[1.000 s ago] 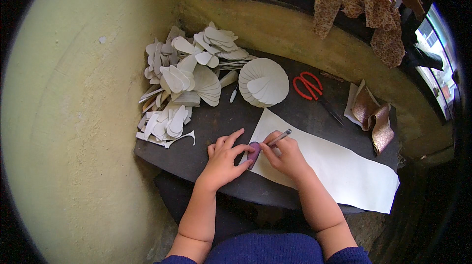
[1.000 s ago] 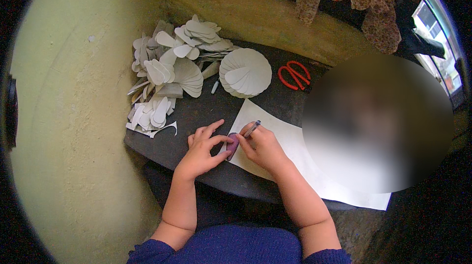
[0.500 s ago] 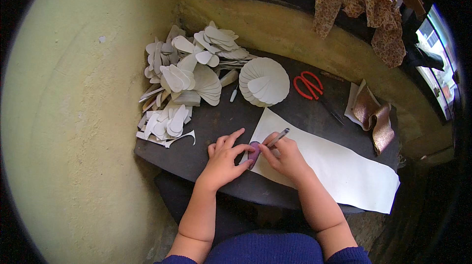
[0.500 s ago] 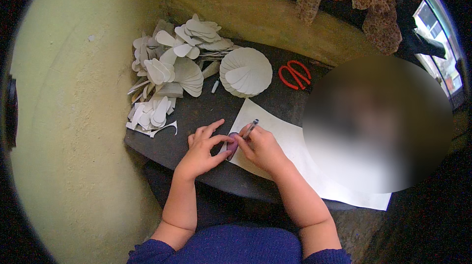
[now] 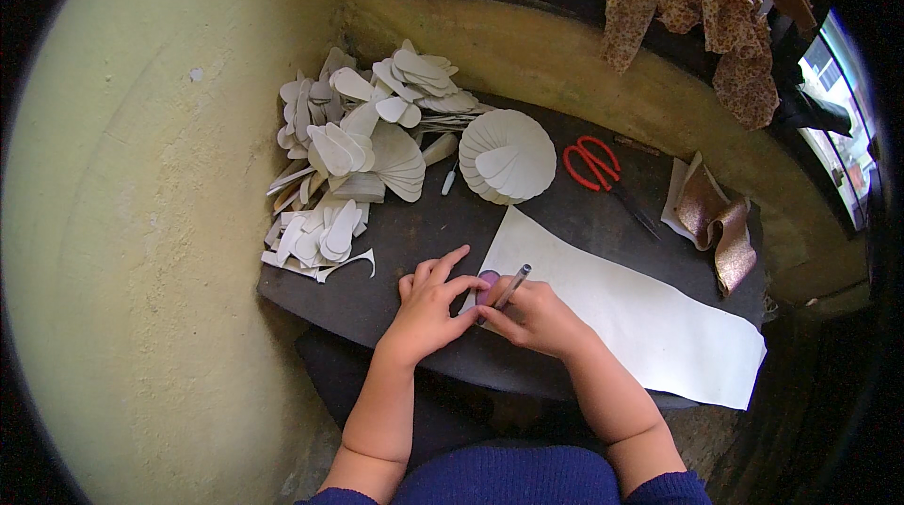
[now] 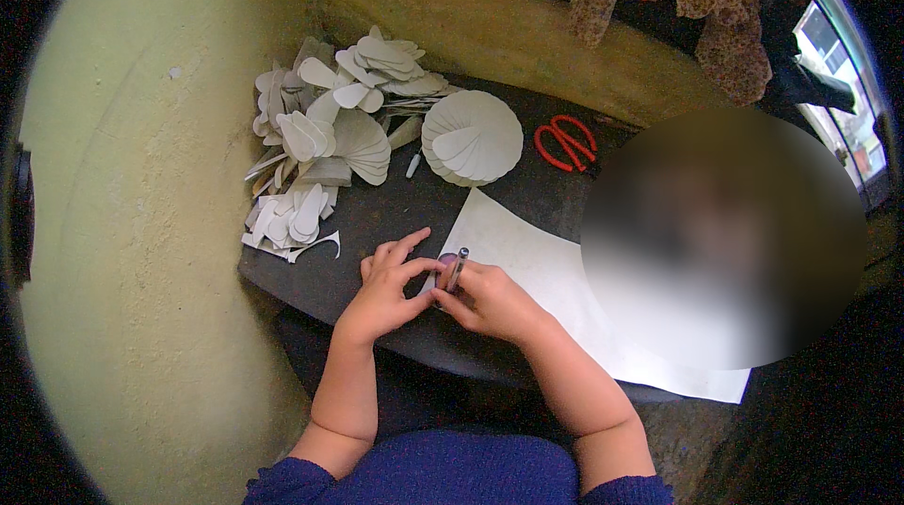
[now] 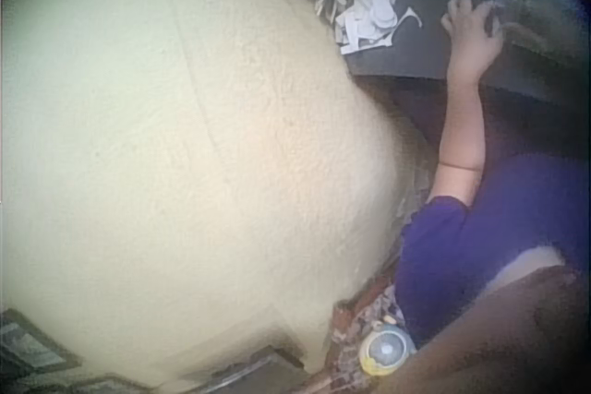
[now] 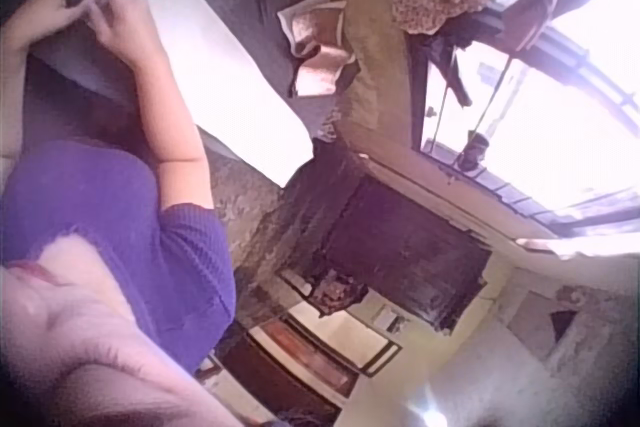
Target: The person cuts a white paper petal shape using red scissors, then folds a stack of white paper petals into a fan shape. They gather and crumple paper scraps, then use a purple template and a pen to trace petal outlines onto a large sheet of white paper.
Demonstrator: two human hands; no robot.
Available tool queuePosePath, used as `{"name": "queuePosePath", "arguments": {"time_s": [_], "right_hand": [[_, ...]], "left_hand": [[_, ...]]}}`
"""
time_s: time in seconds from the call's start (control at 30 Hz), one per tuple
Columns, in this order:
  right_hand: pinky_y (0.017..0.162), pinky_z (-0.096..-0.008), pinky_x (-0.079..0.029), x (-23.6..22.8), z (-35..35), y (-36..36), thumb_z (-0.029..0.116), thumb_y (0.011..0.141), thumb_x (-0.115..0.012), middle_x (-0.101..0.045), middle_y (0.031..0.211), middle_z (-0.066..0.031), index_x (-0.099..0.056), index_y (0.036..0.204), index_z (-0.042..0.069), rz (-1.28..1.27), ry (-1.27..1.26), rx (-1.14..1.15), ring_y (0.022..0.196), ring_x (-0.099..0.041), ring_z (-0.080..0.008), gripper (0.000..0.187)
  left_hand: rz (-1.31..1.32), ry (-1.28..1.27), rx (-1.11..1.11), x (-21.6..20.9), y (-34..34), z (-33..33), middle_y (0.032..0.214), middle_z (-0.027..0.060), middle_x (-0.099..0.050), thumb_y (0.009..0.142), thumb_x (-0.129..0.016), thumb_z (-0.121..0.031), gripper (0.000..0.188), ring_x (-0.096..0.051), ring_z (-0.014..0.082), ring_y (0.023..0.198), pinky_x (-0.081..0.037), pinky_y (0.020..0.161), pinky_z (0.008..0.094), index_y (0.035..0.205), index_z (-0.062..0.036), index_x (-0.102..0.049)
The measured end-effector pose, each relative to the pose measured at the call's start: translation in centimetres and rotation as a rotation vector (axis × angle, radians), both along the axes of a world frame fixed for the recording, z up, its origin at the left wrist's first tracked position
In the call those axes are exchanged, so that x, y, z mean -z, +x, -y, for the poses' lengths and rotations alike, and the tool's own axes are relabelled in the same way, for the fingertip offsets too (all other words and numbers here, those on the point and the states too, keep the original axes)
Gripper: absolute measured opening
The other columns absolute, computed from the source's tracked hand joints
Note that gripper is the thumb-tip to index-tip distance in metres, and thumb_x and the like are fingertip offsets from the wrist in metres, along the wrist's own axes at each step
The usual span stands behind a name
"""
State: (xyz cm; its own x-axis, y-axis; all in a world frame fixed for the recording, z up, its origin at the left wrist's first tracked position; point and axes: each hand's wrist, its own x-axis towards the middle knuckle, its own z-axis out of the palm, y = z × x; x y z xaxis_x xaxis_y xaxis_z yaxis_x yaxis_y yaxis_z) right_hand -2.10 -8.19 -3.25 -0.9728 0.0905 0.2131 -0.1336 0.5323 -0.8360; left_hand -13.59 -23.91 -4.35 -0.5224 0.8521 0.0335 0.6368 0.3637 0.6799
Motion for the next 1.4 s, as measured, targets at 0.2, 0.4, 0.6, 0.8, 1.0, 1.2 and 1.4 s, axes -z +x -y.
{"name": "queuePosePath", "arguments": {"time_s": [0.2,0.4,0.6,0.8,1.0,1.2,1.4], "right_hand": [[0.06,-0.0401,-0.049,0.6,0.0,-0.1,0.009,0.082,-0.069,-0.06,0.078,-0.0146,-0.055,0.087,0.004,-0.074,-0.004,-0.028,0.067,-0.061,-0.0351,0.016],[0.069,-0.038,-0.051,-0.7,-0.2,0.2,0.008,0.083,-0.069,-0.065,0.082,-0.0123,-0.06,0.088,0.003,0.064,-0.011,0.01,0.074,-0.064,-0.0311,0.011],[0.067,-0.0374,-0.051,-0.4,0.0,0.1,0.008,0.083,-0.069,-0.065,0.08,-0.0128,-0.06,0.087,0.003,0.054,-0.018,-0.003,0.072,-0.064,-0.031,0.011],[0.067,-0.0374,-0.051,-0.1,-0.1,0.1,0.009,0.084,-0.068,-0.065,0.08,-0.0134,-0.059,0.088,0.003,0.043,0.005,-0.003,0.072,-0.064,-0.0316,0.011],[0.067,-0.0374,-0.05,-1.3,-0.1,0.0,0.011,0.084,-0.068,-0.065,0.08,-0.0134,-0.059,0.087,0.004,0.074,0.009,0.068,0.072,-0.064,-0.0316,0.012],[0.067,-0.0375,-0.05,0.2,-0.1,0.1,0.012,0.085,-0.068,-0.064,0.079,-0.0124,-0.06,0.089,0.004,0.039,0.011,-0.033,0.073,-0.064,-0.0316,0.012],[0.063,-0.0412,-0.05,0.3,0.1,0.1,0.013,0.083,-0.068,-0.06,0.081,-0.0155,-0.055,0.088,0.004,0.018,0.005,-0.049,0.07,-0.061,-0.0354,0.016]], "left_hand": [[0.0,-0.007,0.007,-0.2,0.0,-0.1,0.144,0.0066,-0.041,0.075,-0.073,-0.027,0.03,-0.037,0.0293,0.127,-0.025,0.101,0.0442,0.105,-0.0209,-0.067],[0.005,0.001,-0.002,-0.1,0.0,0.0,0.144,0.0068,-0.041,0.076,-0.073,-0.028,0.03,-0.038,0.0293,0.126,-0.025,0.101,0.0443,0.105,-0.0211,-0.067],[0.002,0.005,0.007,-0.1,0.0,0.0,0.144,0.0069,-0.041,0.076,-0.072,-0.027,0.03,-0.038,0.0293,0.126,-0.025,0.101,0.0444,0.105,-0.0214,-0.067],[-0.006,0.007,0.004,0.0,0.0,0.0,0.143,0.007,-0.041,0.076,-0.072,-0.028,0.03,-0.038,0.0296,0.126,-0.025,0.101,0.0441,0.104,-0.0216,-0.067],[0.005,0.0,-0.005,-0.1,0.1,0.0,0.143,0.0069,-0.041,0.075,-0.073,-0.029,0.031,-0.038,0.0296,0.126,-0.025,0.101,0.0437,0.105,-0.0215,-0.067],[0.006,-0.002,0.005,-0.1,0.0,0.0,0.144,0.0066,-0.041,0.074,-0.073,-0.025,0.033,-0.038,0.0295,0.126,-0.025,0.101,0.0432,0.106,-0.0212,-0.067],[0.009,-0.003,0.007,-0.1,0.0,-0.1,0.144,0.0068,-0.041,0.074,-0.073,-0.026,0.033,-0.038,0.0297,0.126,-0.025,0.101,0.0436,0.106,-0.0209,-0.067]]}}
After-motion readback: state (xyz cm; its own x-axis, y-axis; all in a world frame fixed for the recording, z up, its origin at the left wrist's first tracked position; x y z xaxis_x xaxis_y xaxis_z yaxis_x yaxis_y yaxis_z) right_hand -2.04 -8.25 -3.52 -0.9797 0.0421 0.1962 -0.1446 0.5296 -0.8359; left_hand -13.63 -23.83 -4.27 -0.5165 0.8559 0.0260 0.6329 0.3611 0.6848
